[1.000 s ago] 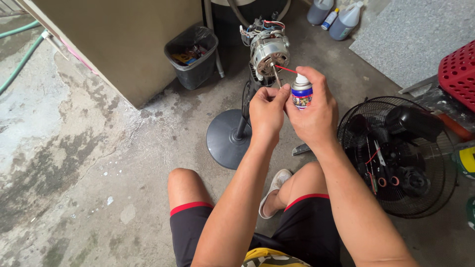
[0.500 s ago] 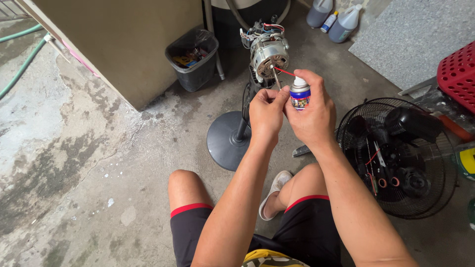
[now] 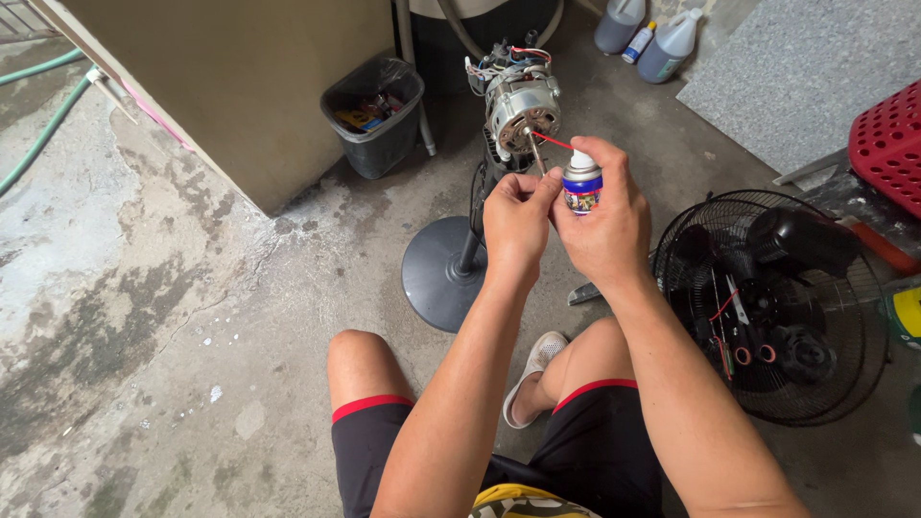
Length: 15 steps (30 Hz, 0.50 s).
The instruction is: The person lubricates a fan motor with a spray can, rotates the shaft with a screwdriver, and tests the motor by plugging it into a wall outlet. The person repeats lubrication and rotation several times before testing the motor again.
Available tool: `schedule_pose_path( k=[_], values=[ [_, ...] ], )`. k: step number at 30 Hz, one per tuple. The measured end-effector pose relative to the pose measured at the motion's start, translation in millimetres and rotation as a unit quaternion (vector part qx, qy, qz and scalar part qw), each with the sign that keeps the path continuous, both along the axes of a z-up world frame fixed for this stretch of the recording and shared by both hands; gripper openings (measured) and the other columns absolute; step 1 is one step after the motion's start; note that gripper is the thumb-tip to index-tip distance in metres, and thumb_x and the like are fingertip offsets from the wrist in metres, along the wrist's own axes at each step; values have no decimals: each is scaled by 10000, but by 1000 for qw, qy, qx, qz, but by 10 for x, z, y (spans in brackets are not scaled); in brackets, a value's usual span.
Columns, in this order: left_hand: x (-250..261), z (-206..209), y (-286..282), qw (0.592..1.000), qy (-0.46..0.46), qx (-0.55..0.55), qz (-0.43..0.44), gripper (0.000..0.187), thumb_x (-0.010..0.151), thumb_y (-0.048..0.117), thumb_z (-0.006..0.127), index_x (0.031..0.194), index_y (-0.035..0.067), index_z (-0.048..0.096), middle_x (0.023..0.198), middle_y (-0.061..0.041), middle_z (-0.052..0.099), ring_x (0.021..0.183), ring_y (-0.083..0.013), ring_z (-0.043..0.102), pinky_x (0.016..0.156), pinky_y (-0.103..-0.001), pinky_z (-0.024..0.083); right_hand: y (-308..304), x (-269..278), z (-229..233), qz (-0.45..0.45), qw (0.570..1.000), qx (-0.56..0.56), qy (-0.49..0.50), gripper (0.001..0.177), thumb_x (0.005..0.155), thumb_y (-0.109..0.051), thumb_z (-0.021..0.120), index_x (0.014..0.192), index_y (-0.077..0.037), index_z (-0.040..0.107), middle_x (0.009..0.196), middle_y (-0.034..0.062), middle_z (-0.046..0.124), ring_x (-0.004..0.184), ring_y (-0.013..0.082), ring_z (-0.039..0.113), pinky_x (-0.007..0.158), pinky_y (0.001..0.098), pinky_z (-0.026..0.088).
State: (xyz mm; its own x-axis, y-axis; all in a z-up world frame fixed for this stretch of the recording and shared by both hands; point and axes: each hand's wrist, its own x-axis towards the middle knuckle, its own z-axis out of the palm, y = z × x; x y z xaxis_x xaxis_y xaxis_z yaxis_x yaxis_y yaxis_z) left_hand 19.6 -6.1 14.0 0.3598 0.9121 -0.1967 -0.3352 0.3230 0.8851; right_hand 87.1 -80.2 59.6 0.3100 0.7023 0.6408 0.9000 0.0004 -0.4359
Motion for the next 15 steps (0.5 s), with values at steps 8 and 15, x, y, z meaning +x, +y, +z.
schedule_pose_path(
  k=[8,15],
  values=[
    [7,5,-3,1000,-3,-4,2,273,893,234,783,838,8,637,738,-35,656,639,-87,564,567,-262,477,0,-13,9,-7,1000,-5,4,541,918,-74,795,1371,-120,503,1208,183,693,1050,399,712,844,456,565],
    [-15,24,-13,1000,6,-7,-2,273,893,236,782,837,9,640,738,-35,654,643,-87,560,569,-266,472,-1,-22,0,-3,1000,9,-2,534,925,-64,791,1375,-101,506,1227,191,685,1068,399,711,865,453,568]
  ],
)
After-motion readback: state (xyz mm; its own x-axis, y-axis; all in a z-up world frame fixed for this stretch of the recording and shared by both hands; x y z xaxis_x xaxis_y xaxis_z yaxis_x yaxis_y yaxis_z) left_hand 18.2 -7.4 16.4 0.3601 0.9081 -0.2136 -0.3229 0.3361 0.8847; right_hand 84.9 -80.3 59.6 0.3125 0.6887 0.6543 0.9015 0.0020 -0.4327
